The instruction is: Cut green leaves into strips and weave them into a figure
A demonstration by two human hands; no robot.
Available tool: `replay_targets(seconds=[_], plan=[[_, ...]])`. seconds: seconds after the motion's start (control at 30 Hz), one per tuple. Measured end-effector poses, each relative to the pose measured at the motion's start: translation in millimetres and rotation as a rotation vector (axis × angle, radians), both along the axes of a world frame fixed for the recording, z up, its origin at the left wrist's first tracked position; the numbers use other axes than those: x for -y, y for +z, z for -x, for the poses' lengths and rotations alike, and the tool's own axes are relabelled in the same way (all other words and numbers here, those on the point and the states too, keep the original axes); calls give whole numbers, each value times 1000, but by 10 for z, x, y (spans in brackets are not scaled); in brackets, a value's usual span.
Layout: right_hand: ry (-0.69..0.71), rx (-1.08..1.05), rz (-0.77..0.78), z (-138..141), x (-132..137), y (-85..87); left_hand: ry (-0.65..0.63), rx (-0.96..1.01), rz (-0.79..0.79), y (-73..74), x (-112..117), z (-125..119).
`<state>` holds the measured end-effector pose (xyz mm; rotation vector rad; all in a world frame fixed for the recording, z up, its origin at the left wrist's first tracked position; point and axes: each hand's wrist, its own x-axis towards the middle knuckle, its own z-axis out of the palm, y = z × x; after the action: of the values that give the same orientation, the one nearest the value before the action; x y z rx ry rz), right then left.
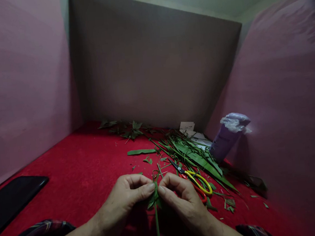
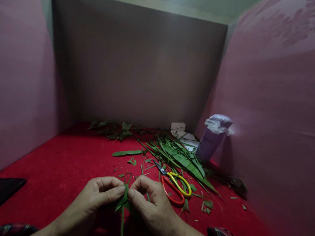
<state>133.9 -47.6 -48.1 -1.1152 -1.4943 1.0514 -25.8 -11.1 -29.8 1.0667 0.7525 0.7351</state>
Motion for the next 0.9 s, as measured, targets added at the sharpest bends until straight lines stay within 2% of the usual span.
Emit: replay_targets(seconds=[0.17, 0.33, 0.67, 0.9], plan=[[9, -55, 33, 10, 10, 27, 30, -20, -47, -24, -32, 2], [-36, 6, -8, 24, 36, 65, 53, -17, -106, -67, -70, -2], [-104, 147, -62, 24, 40, 73, 57, -6, -71, -76, -51, -8], [-98, 156, -62, 12, 23, 52, 139, -10, -33, -69, -4, -41]])
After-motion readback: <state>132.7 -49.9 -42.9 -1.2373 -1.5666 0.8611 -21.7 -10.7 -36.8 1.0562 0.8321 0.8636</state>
